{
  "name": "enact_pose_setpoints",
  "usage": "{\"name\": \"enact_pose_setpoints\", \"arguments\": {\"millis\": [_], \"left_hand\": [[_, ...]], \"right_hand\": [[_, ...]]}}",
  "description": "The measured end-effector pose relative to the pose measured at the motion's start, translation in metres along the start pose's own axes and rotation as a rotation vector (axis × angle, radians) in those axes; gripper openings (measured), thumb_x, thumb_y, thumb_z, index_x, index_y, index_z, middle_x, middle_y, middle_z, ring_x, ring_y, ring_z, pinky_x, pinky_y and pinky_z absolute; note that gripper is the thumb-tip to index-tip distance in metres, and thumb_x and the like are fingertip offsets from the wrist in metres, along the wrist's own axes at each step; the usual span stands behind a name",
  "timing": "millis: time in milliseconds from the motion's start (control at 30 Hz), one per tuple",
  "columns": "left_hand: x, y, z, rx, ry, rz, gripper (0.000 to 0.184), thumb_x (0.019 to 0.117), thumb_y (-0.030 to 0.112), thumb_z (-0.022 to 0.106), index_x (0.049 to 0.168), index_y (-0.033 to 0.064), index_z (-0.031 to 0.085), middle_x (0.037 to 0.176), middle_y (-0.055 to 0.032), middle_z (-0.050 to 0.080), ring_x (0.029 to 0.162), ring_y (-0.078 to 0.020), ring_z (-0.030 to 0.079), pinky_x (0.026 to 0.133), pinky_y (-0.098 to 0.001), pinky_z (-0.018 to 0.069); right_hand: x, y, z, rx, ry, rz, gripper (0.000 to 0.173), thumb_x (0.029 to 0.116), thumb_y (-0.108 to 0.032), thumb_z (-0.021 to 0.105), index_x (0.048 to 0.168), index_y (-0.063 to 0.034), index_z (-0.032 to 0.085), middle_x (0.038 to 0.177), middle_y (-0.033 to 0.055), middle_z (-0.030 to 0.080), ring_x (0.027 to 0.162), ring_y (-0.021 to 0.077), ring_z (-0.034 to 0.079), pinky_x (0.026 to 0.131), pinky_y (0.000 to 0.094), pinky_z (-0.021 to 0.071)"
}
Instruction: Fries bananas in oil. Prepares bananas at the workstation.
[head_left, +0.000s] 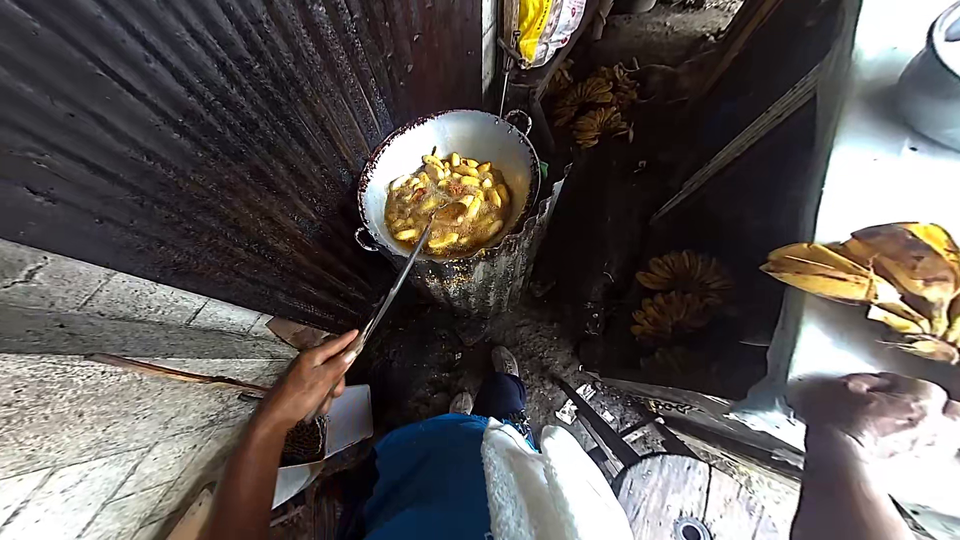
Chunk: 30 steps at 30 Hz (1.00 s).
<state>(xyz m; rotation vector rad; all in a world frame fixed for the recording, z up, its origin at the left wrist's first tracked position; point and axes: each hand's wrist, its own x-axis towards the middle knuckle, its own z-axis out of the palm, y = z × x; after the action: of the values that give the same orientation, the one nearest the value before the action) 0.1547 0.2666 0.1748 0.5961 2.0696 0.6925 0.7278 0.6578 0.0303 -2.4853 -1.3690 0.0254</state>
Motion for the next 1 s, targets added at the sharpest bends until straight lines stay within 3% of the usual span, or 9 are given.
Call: {"name": "enact_pose_setpoints", "arguments": {"millis": [167,233,300,333,367,500,667,800,1000], "left_hand": [[-0.014,0.002,-0.004,0.071,-0.113,-0.029,0.046,0.1088,0.029,0.051,0.154,0.0235,0.049,0.071,-0.0056,0.061,0.044,-0.0137,0.052,0.040,-0.0282,0.0463],[0.006,0.008,0.019,0.263,-0.146,-0.038,0.049,0.1096,0.032,0.049,0.158,0.0268,0.043,0.079,-0.0079,0.062,0.050,-0.0160,0.052,0.048,-0.0329,0.0484],[0.041,0.016,0.048,0.522,-0.159,-0.001,0.052,0.1106,0.034,0.043,0.162,0.0255,0.035,0.106,-0.0133,0.069,0.076,-0.0243,0.065,0.072,-0.0447,0.0565],[0.061,0.021,0.063,0.629,-0.159,0.012,0.054,0.1110,0.035,0.041,0.163,0.0242,0.032,0.124,-0.0154,0.068,0.101,-0.0302,0.069,0.091,-0.0524,0.0551],[0.082,0.024,0.078,0.707,-0.144,0.027,0.054,0.1112,0.035,0.039,0.163,0.0226,0.030,0.131,-0.0176,0.066,0.114,-0.0350,0.067,0.099,-0.0577,0.0511],[0.147,0.050,0.126,0.918,-0.053,0.015,0.054,0.1104,0.030,0.037,0.163,0.0198,0.027,0.124,-0.0205,0.068,0.116,-0.0402,0.066,0.095,-0.0595,0.0527],[0.202,0.084,0.152,0.906,0.087,-0.032,0.055,0.1059,0.019,0.045,0.159,0.0168,0.033,0.118,-0.0204,0.070,0.110,-0.0403,0.068,0.087,-0.0587,0.0544],[0.232,0.093,0.136,0.916,0.167,-0.060,0.058,0.1044,0.017,0.046,0.161,0.0185,0.032,0.124,-0.0216,0.069,0.113,-0.0420,0.067,0.088,-0.0607,0.0538],[0.223,0.049,0.075,0.928,0.226,-0.056,0.051,0.1089,0.029,0.041,0.160,0.0318,0.035,0.121,-0.0214,0.070,0.111,-0.0435,0.068,0.088,-0.0646,0.0528]], "right_hand": [[0.005,0.005,0.006,0.021,0.010,0.003,0.042,0.0982,-0.031,0.044,0.128,-0.0102,0.065,0.145,0.0198,0.053,0.138,0.0368,0.050,0.111,0.0568,0.0411],[0.008,0.008,0.011,0.028,0.010,0.005,0.042,0.0978,-0.031,0.044,0.127,-0.0108,0.065,0.145,0.0192,0.054,0.138,0.0366,0.050,0.110,0.0574,0.0419],[0.008,0.008,0.011,0.026,-0.001,0.011,0.042,0.0975,-0.031,0.044,0.127,-0.0116,0.066,0.145,0.0188,0.054,0.137,0.0361,0.050,0.109,0.0579,0.0424],[0.007,0.007,0.010,0.022,-0.005,0.014,0.042,0.0976,-0.031,0.044,0.128,-0.0115,0.065,0.146,0.0188,0.054,0.138,0.0360,0.050,0.109,0.0578,0.0423],[0.006,0.006,0.009,0.017,-0.004,0.018,0.042,0.0975,-0.031,0.044,0.129,-0.0113,0.065,0.146,0.0186,0.053,0.138,0.0359,0.050,0.110,0.0574,0.0423],[0.003,0.003,0.007,0.004,0.017,0.030,0.041,0.0971,-0.030,0.044,0.127,-0.0115,0.065,0.145,0.0181,0.054,0.138,0.0355,0.050,0.110,0.0566,0.0423],[-0.002,-0.001,0.002,0.002,0.009,0.034,0.041,0.0974,-0.031,0.044,0.126,-0.0100,0.065,0.143,0.0188,0.055,0.137,0.0350,0.051,0.110,0.0554,0.0421],[0.004,0.009,0.010,0.022,-0.008,0.005,0.043,0.0989,-0.033,0.044,0.128,-0.0097,0.065,0.143,0.0204,0.055,0.136,0.0370,0.052,0.109,0.0573,0.0423],[0.004,0.008,0.009,0.034,-0.021,0.007,0.043,0.0984,-0.032,0.045,0.129,-0.0090,0.064,0.144,0.0198,0.054,0.137,0.0361,0.050,0.111,0.0561,0.0409]]}}
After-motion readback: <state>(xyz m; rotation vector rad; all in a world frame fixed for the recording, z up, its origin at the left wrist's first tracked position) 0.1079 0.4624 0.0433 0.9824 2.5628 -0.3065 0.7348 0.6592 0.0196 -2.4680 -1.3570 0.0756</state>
